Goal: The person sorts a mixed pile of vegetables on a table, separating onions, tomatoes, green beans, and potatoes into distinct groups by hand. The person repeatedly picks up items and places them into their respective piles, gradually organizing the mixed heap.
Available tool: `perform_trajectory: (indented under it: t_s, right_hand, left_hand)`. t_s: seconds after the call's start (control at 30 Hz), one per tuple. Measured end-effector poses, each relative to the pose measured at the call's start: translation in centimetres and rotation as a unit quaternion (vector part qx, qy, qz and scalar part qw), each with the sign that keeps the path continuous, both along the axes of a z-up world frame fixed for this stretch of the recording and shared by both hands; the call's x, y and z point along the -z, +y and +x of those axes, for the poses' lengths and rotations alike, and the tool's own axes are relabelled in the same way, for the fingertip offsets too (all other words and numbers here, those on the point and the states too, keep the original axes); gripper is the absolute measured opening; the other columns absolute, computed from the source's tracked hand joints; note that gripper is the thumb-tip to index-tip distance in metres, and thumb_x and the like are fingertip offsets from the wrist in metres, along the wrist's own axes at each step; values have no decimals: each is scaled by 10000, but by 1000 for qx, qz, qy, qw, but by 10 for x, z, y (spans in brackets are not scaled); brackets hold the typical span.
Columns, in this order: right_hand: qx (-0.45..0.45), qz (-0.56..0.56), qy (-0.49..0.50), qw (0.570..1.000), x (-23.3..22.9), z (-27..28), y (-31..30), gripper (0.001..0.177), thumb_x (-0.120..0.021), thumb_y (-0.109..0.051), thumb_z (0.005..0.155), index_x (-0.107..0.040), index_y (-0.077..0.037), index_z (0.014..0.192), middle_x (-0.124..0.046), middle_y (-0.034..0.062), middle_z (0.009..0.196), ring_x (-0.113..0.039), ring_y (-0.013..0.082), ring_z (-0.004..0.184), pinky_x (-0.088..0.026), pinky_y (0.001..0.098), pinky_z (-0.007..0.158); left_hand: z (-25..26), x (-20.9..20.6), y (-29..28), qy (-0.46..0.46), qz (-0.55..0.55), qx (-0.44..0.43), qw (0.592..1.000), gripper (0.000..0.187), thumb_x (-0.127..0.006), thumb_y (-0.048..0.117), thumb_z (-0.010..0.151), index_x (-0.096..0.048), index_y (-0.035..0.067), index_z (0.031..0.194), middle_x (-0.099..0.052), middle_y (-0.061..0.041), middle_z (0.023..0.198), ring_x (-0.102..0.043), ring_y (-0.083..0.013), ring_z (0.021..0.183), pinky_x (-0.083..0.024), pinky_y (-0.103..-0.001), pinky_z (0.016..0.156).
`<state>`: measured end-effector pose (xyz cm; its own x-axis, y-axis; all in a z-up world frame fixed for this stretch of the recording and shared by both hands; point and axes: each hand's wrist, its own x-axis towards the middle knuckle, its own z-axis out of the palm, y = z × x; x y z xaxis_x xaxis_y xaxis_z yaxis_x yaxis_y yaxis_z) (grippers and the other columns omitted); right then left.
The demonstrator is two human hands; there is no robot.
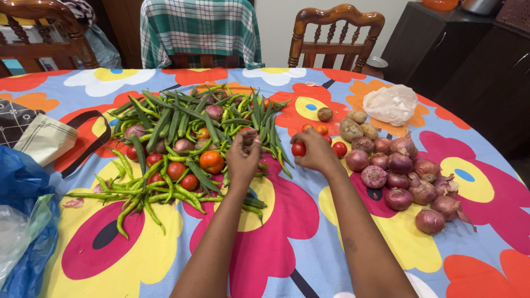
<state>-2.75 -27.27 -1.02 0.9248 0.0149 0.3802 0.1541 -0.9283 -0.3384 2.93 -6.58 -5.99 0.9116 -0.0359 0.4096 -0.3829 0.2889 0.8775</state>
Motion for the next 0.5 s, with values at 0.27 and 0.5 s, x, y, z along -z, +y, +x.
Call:
perform_trajectory:
  t_s: [0.27,0.5]
  right_hand:
    - [31,-50,59,997,1,2,2,488,-861,-165,656,-724,-152,1125,-643,122,1091,-623,325,1090,-512,449,899]
    - [-79,59,-67,993,6,39,54,375,-786,-211,825,-723,-81,1171,-714,171,1052,-683,347,1013,-539,440,903]
  left_hand:
    - [-6,-24,27,-89,33,-201,975,137,-654,46,959,-677,2,1086,-715,-74,933,-673,-119,807,-561,-271,695]
    - [5,-20,45,-97,38,-230,968,221,-609,27,937,-673,1,1147,-765,-107,1058,-750,-187,981,-579,-314,883]
